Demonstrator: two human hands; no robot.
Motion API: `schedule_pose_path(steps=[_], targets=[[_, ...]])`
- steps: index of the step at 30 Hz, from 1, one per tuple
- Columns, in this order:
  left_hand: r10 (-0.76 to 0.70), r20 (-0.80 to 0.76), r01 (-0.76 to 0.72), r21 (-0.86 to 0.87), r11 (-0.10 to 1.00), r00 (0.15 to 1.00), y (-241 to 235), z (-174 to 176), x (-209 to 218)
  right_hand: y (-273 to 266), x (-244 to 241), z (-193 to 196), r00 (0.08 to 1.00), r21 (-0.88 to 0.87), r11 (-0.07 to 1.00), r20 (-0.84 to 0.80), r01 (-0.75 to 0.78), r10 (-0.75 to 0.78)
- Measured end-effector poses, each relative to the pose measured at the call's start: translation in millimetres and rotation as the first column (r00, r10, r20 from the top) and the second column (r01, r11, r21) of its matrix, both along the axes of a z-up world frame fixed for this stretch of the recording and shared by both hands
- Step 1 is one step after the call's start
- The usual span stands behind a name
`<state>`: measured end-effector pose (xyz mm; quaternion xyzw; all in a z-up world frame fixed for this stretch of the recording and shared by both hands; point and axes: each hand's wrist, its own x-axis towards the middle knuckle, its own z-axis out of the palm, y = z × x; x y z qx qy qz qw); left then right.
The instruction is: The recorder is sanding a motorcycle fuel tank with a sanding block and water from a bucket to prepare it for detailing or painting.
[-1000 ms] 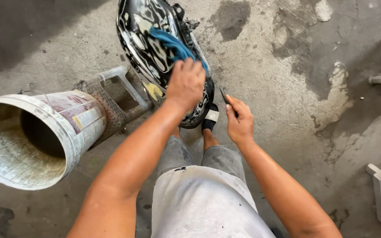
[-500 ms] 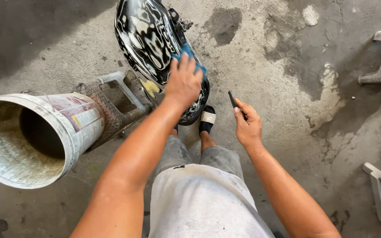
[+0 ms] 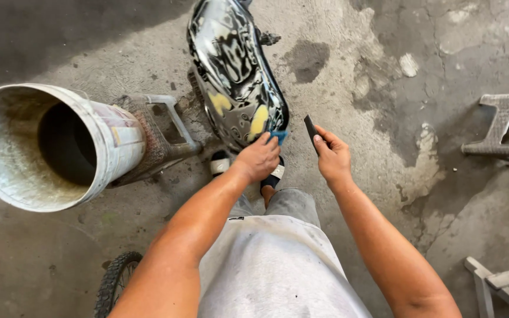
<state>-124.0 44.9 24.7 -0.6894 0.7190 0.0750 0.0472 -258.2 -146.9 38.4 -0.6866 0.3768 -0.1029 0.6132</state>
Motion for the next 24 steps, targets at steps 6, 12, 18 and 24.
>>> schedule_pose_path(steps=[6, 12, 18, 24], targets=[[0.192, -0.249, -0.197, 0.004, 0.98, 0.949, 44, -9, -17, 17, 15, 17, 0.999, 0.239, 0.97, 0.006, 0.047, -0.05], [0.443, -0.784, -0.735, -0.026, 0.678, 0.436, 152, 73, 17, 103, 56, 59, 1.0, 0.415, 0.91, -0.013, -0.019, 0.027], [0.291, -0.954, -0.982, 0.119, 0.146, -0.072, 348, 148, 91, 293, 147, 105, 0.963, 0.415, 0.873, 0.188, -0.256, 0.193], [0.482, -0.875, -0.992, -0.026, -0.122, -0.036, 497, 95, 177, 455, 272, 98, 0.834, 0.129, 0.837, 0.254, -0.532, 0.49]])
